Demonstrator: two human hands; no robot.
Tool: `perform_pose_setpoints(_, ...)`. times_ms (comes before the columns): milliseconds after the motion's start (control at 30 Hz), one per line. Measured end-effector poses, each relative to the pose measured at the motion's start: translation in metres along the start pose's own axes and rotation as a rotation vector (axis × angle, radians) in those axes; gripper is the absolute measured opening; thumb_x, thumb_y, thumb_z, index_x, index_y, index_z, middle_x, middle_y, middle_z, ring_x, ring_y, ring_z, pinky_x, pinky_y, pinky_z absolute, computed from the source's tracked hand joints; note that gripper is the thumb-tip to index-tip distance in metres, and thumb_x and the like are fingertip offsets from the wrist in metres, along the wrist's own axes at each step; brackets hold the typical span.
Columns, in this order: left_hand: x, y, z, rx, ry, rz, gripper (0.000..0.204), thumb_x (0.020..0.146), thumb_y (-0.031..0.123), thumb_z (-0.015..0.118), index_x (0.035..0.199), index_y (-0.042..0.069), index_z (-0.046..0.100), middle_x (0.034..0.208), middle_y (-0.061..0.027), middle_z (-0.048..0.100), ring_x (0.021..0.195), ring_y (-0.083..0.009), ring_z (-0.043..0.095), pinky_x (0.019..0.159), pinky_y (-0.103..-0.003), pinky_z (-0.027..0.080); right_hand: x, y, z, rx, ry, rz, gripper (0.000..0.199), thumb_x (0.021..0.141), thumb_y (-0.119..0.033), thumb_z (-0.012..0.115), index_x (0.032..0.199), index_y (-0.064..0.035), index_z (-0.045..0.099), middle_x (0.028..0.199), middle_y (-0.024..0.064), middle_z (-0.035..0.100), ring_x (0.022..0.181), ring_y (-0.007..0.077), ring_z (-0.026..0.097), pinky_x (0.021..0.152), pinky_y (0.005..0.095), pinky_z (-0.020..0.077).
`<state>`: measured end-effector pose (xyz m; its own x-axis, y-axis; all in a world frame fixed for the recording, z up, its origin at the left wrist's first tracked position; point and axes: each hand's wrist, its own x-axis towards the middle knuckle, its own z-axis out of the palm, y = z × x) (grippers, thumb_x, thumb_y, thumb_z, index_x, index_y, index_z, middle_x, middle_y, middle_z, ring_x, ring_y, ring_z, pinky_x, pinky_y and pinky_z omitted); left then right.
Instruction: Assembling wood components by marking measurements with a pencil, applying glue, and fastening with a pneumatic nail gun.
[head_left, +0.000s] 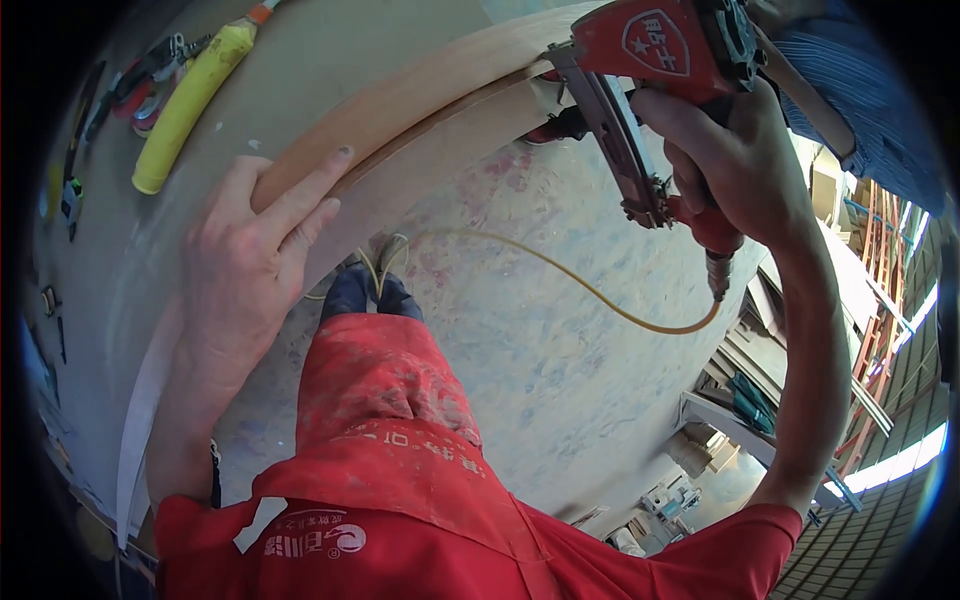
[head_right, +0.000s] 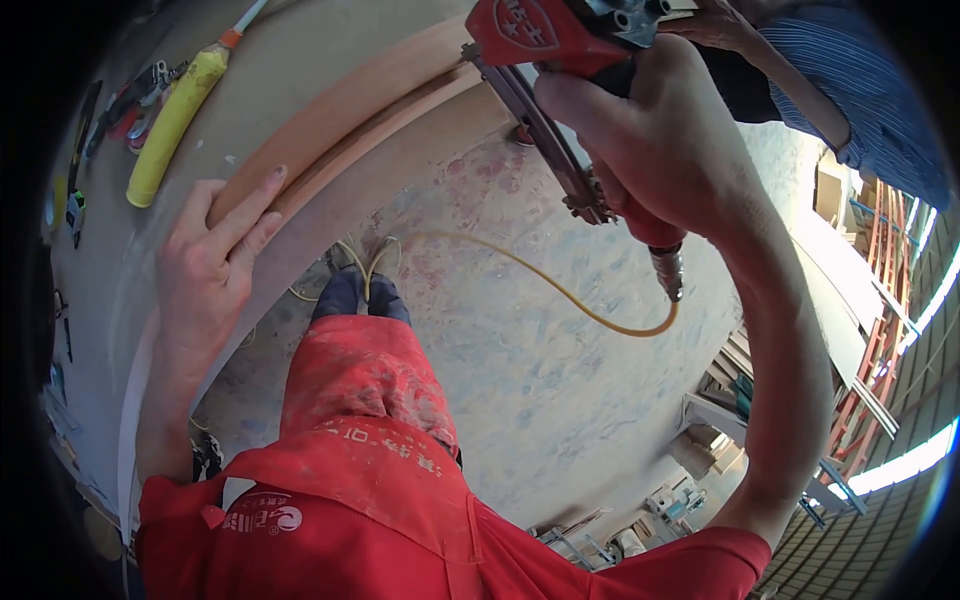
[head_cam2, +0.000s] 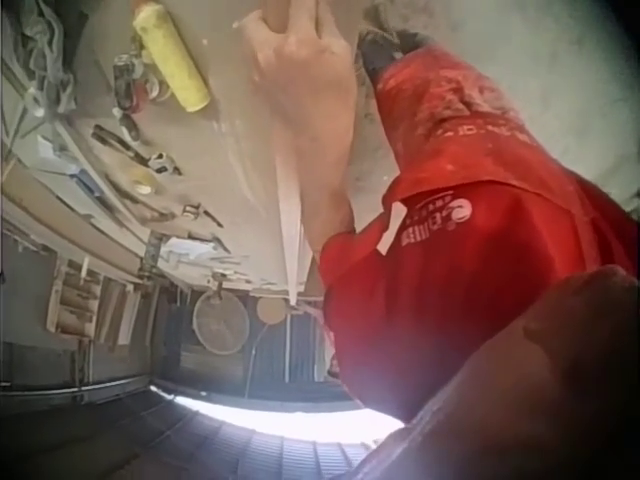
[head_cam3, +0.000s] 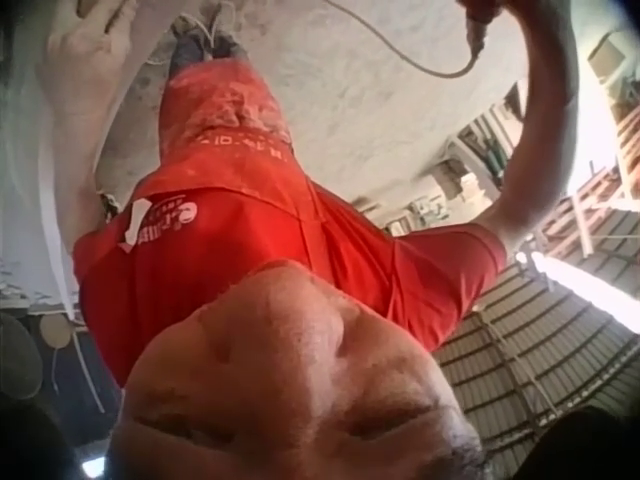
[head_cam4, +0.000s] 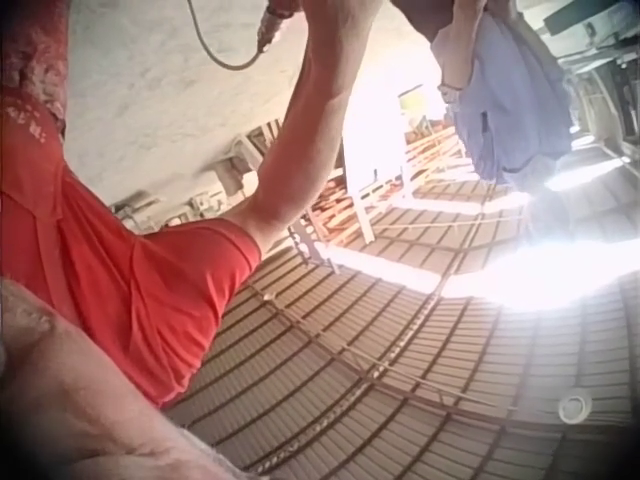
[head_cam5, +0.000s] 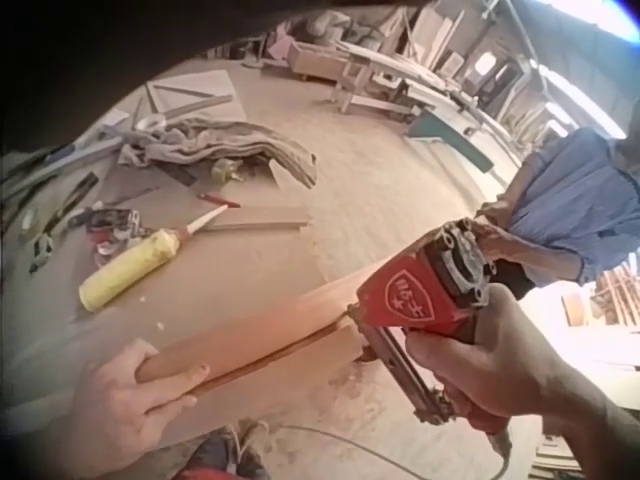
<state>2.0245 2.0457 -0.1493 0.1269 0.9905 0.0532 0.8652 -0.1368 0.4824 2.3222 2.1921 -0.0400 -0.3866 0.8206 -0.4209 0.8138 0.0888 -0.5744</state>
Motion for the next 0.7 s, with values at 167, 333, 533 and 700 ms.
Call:
perform_pose_setpoints(167,-0.006,-0.001,-0.001,0.007,0.025,0.025,0.039,0.088,0.023,0.074,0.127,0.028,0.071,0.095,-0.0118,0.057,0.079,-0.0319,0.063,0.068,-0.043,0.053,-0.007,-0.005,0.002,-0.035,0.006,-0.013,0.026,0.095,-0.025,0.064,0.082,-0.0025,0.067,0.05,0.0005,0.056,0.036,0.0096,0.052,0.04,0.0246,0.0446)
perform_pose_setpoints(333,-0.017,-0.015,0.005,0.012,0.007,0.008,0.039,0.089,0.024,0.073,0.127,0.029,0.071,0.095,-0.0125,0.058,0.079,-0.033,0.064,0.068,-0.044,0.054,-0.009,-0.019,0.032,0.089,-0.056,-0.005,0.025,0.093,-0.025,0.065,0.083,-0.0027,0.067,0.048,0.001,0.054,0.036,0.0098,0.054,0.039,0.0241,0.0444)
perform_pose_setpoints(533,-0.021,-0.028,0.013,-0.051,0.007,-0.019,0.039,0.089,0.023,0.073,0.127,0.03,0.071,0.094,-0.0133,0.059,0.079,-0.034,0.064,0.069,-0.045,0.054,-0.002,-0.04,0.068,0.146,-0.12,-0.051,0.026,0.091,-0.027,0.066,0.084,-0.0023,0.068,0.048,0.0014,0.053,0.036,0.0096,0.052,0.039,0.0238,0.0432)
perform_pose_setpoints(700,-0.024,-0.031,0.011,-0.078,0.003,-0.015,0.039,0.088,0.021,0.073,0.126,0.03,0.072,0.093,-0.0134,0.059,0.079,-0.0342,0.064,0.069,-0.045,0.054,-0.001,-0.051,0.069,0.155,-0.165,0.055,0.029,0.091,-0.03,0.066,0.082,-0.0027,0.068,0.047,0.0009,0.053,0.035,0.0094,0.051,0.039,0.0246,0.0432)
